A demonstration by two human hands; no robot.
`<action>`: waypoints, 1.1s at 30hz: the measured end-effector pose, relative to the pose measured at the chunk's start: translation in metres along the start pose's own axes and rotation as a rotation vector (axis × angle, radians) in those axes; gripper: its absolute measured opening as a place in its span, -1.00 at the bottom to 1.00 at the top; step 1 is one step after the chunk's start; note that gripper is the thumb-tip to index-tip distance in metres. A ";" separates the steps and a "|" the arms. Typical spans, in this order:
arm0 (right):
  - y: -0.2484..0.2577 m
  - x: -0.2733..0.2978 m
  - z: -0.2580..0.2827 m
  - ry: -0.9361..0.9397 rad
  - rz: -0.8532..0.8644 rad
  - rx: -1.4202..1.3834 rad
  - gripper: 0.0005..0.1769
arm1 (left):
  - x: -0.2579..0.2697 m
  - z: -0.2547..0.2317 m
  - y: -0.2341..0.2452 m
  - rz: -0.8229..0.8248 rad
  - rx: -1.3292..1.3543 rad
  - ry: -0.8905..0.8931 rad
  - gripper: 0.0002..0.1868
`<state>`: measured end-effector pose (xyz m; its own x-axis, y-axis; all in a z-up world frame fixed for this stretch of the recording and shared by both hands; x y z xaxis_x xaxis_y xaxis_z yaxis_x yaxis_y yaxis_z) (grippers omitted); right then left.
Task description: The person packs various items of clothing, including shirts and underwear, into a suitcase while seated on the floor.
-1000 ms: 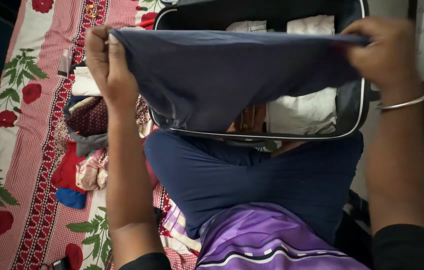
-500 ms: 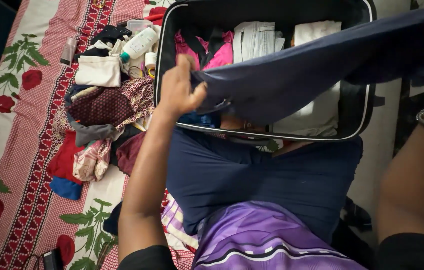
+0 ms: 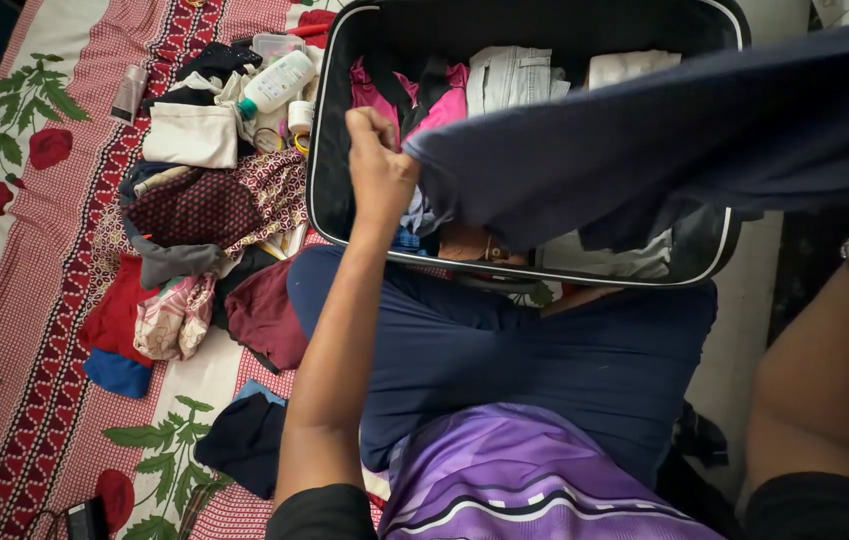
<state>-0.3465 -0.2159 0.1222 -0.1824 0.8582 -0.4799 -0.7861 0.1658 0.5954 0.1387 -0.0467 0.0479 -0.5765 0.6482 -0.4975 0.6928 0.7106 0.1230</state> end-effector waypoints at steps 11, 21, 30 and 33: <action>-0.008 0.003 -0.002 -0.010 0.008 -0.011 -0.85 | -0.029 -0.009 0.018 0.364 0.881 0.379 -0.21; -0.004 0.004 -0.002 -0.011 -0.002 -0.011 -0.83 | -0.037 -0.072 0.032 0.841 1.144 0.371 0.06; -0.003 0.007 -0.004 -0.011 0.001 -0.017 -0.82 | -0.023 -0.048 -0.001 0.685 1.022 0.283 0.33; -0.003 0.007 -0.005 -0.012 -0.005 -0.017 -0.81 | -0.009 -0.045 -0.013 0.719 1.066 0.348 0.43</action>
<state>-0.3488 -0.2127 0.1138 -0.1711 0.8631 -0.4752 -0.7971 0.1623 0.5817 0.1159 -0.0497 0.0895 0.0883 0.9356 -0.3418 0.7935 -0.2735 -0.5436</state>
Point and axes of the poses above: each hand's wrist, its own x-axis away from the middle knuckle, its own y-axis out of the back of the hand, z = x × y, the point moved 6 cm from there along -x, towards the middle knuckle, and after that the axes turned 4 degrees about x, right-handed, at the moved point
